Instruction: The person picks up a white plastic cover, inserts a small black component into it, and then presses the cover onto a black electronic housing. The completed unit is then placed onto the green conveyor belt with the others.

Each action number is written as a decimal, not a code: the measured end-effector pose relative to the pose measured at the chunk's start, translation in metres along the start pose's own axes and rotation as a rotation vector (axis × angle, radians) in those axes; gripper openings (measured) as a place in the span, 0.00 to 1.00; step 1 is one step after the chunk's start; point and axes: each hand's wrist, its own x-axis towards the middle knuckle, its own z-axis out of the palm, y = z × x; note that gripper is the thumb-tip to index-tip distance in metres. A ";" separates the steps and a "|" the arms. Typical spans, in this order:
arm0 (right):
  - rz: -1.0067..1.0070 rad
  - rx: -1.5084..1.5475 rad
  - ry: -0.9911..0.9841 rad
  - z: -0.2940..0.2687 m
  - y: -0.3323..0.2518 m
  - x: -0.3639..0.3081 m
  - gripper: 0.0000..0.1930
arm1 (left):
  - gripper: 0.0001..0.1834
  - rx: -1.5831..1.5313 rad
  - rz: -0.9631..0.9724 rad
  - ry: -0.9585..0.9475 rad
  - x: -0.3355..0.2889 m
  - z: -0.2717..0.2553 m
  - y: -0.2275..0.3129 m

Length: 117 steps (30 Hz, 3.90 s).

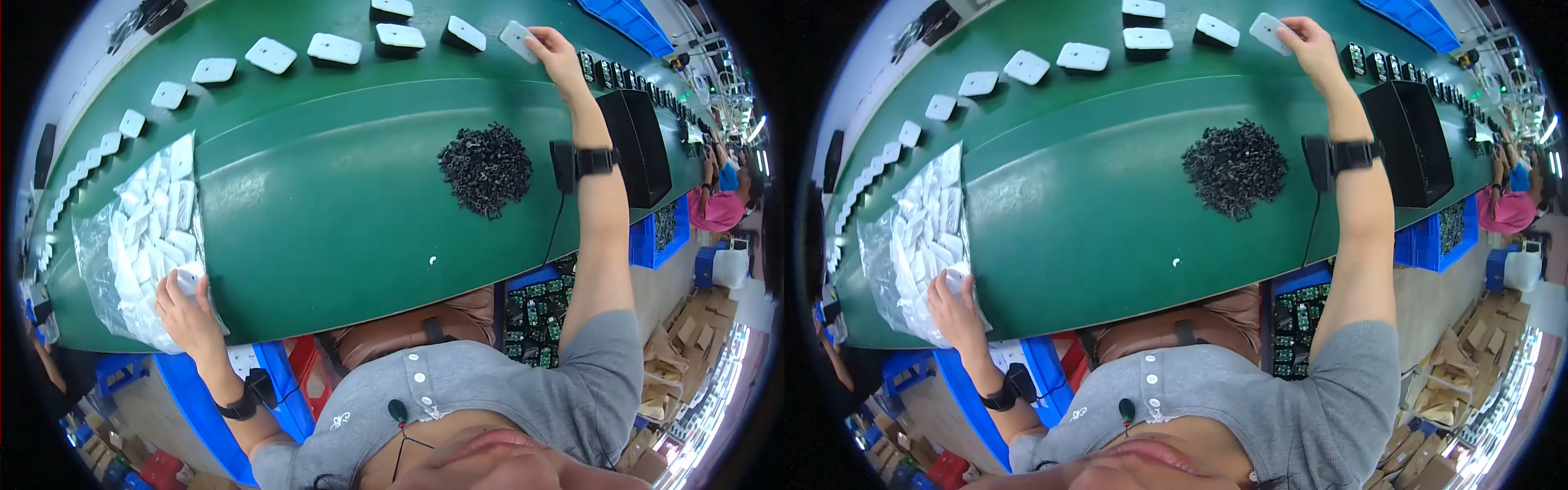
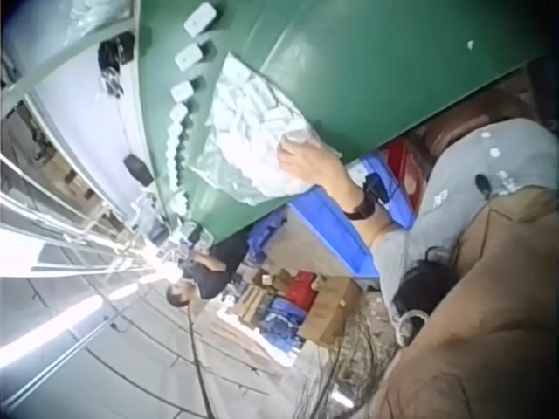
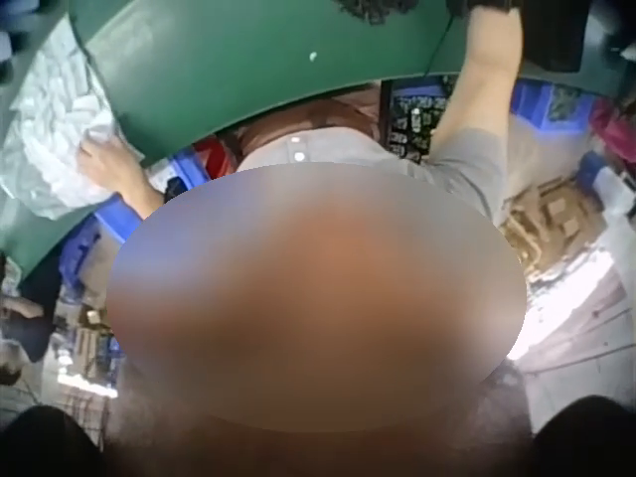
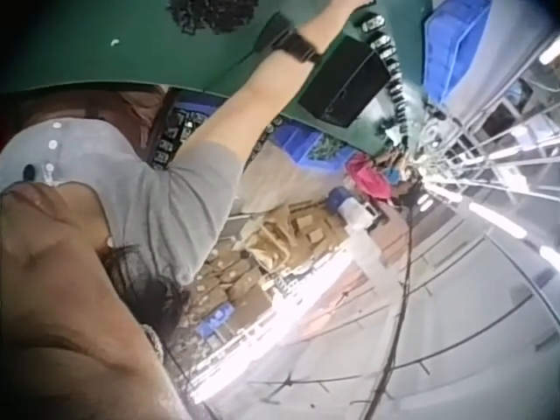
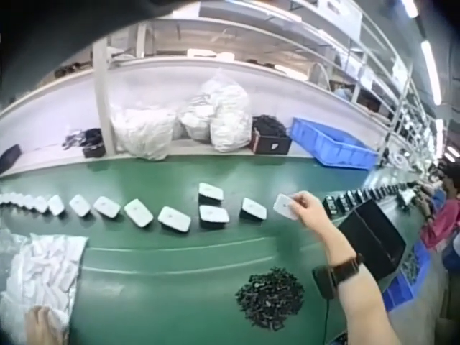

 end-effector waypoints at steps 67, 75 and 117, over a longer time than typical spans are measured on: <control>-0.268 0.253 -0.431 0.142 -0.159 -0.175 0.08 | 0.10 -1.425 0.319 -0.081 0.035 0.004 0.188; -0.260 0.232 -0.343 0.158 -0.157 -0.171 0.04 | 0.08 -1.414 0.251 -0.120 0.041 0.005 0.180; -0.108 0.415 -0.436 0.143 -0.135 -0.157 0.16 | 0.10 -1.818 -0.112 -0.431 0.053 0.023 0.173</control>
